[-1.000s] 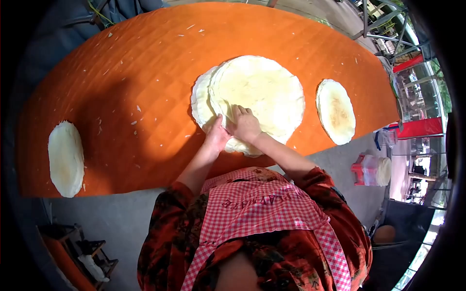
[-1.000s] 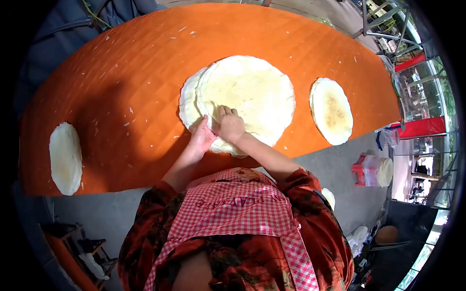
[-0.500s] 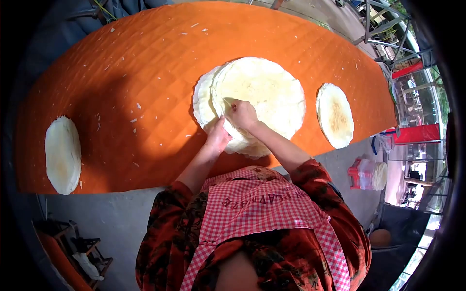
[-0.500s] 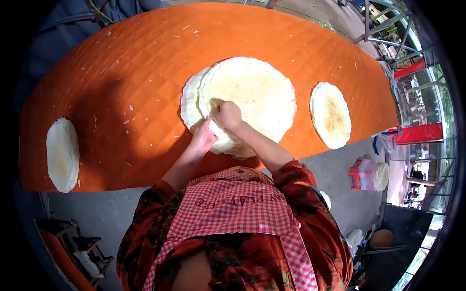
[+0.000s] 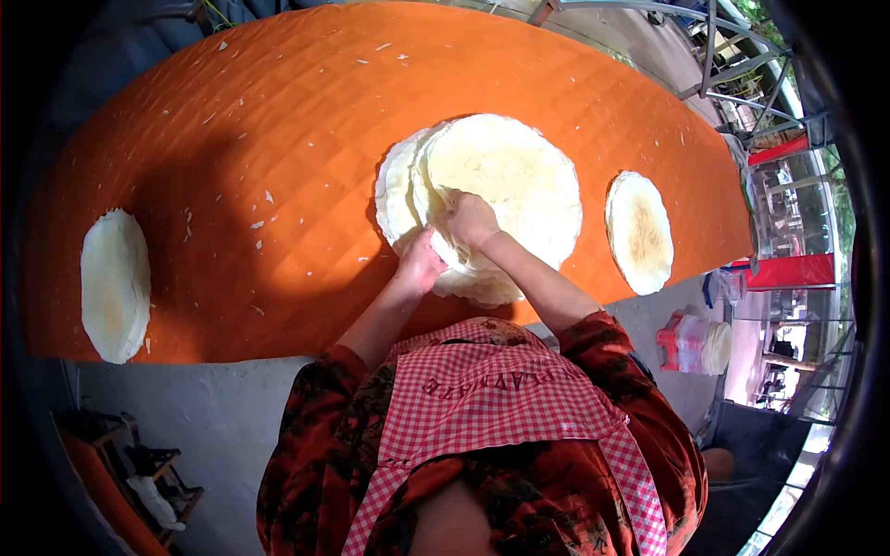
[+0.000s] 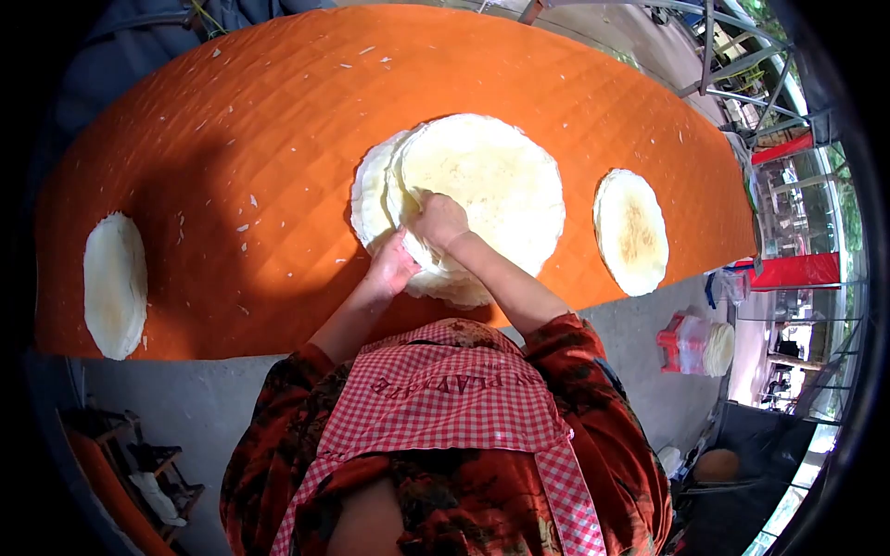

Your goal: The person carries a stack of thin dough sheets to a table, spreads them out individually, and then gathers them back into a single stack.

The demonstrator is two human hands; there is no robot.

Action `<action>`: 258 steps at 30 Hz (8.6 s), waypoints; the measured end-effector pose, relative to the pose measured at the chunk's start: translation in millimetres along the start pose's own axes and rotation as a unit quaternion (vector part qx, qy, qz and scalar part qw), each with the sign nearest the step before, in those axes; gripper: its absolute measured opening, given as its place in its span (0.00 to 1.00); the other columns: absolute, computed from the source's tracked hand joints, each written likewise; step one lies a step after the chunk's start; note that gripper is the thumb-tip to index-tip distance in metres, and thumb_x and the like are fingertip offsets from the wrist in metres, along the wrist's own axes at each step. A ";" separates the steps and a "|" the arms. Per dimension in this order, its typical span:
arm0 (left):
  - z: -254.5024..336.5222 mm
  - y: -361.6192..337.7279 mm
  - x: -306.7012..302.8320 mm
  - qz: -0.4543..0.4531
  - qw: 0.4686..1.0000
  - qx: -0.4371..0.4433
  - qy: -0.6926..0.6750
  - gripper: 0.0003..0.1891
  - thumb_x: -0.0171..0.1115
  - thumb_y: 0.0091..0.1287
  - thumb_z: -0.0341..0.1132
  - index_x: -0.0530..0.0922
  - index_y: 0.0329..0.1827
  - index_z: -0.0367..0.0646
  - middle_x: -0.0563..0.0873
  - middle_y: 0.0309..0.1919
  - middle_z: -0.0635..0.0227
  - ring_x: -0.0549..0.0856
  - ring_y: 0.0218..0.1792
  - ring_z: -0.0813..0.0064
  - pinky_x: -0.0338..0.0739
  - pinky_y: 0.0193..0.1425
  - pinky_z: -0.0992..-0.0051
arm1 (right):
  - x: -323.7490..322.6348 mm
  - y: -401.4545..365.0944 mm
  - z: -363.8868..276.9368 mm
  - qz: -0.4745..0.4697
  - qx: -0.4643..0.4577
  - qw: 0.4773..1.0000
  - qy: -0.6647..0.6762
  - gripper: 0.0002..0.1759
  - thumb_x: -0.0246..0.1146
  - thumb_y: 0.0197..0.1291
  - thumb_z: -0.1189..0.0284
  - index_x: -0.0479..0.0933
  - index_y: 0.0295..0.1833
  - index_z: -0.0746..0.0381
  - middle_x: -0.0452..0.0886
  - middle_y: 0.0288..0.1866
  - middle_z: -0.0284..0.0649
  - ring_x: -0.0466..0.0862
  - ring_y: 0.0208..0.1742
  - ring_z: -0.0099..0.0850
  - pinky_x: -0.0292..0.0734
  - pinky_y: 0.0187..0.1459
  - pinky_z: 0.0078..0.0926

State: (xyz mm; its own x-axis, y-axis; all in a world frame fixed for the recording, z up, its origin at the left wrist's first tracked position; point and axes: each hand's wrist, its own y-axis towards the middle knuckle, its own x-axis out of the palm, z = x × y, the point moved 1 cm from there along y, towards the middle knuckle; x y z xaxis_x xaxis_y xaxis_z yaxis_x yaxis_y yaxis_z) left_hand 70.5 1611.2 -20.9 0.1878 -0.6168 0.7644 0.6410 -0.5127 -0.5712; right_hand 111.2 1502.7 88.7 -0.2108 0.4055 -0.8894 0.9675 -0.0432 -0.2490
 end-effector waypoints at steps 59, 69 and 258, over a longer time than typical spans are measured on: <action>1.7 -3.4 22.7 0.183 0.970 0.042 0.154 0.13 0.47 0.69 0.27 0.72 0.54 0.40 0.80 0.45 0.61 0.83 0.42 0.68 0.82 0.36 0.70 | 16.4 -8.5 11.8 -0.031 -0.096 0.988 -0.121 0.19 0.62 0.52 0.63 0.78 0.46 0.64 0.84 0.33 0.52 0.84 0.35 0.48 0.79 0.41 0.42; -4.6 8.3 -7.1 0.018 0.999 0.015 -0.023 0.22 0.48 0.72 0.57 0.70 0.57 0.49 0.82 0.49 0.65 0.81 0.51 0.66 0.76 0.53 0.61 | 14.7 -19.9 -2.7 -0.042 -0.059 0.987 -0.142 0.25 0.56 0.60 0.53 0.76 0.49 0.65 0.84 0.39 0.53 0.85 0.42 0.44 0.80 0.43 0.37; -343.9 218.6 309.2 0.127 0.630 0.365 0.674 0.31 0.62 0.60 0.29 0.63 0.66 0.32 0.71 0.60 0.49 0.71 0.60 0.57 0.66 0.63 0.60 | -160.9 -189.4 734.7 0.451 0.216 0.725 0.474 0.24 0.57 0.64 0.68 0.67 0.62 0.70 0.71 0.64 0.53 0.71 0.66 0.44 0.63 0.66 0.31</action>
State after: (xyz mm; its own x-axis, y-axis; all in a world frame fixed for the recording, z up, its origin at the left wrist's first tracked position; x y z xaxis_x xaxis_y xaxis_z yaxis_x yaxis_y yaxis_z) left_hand 12.8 1103.0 -12.3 -0.1337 -0.8221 -0.5534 0.9814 -0.1873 0.0411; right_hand -140.6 774.8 -2.6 0.8686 0.4707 -0.1547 0.4751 -0.8799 -0.0095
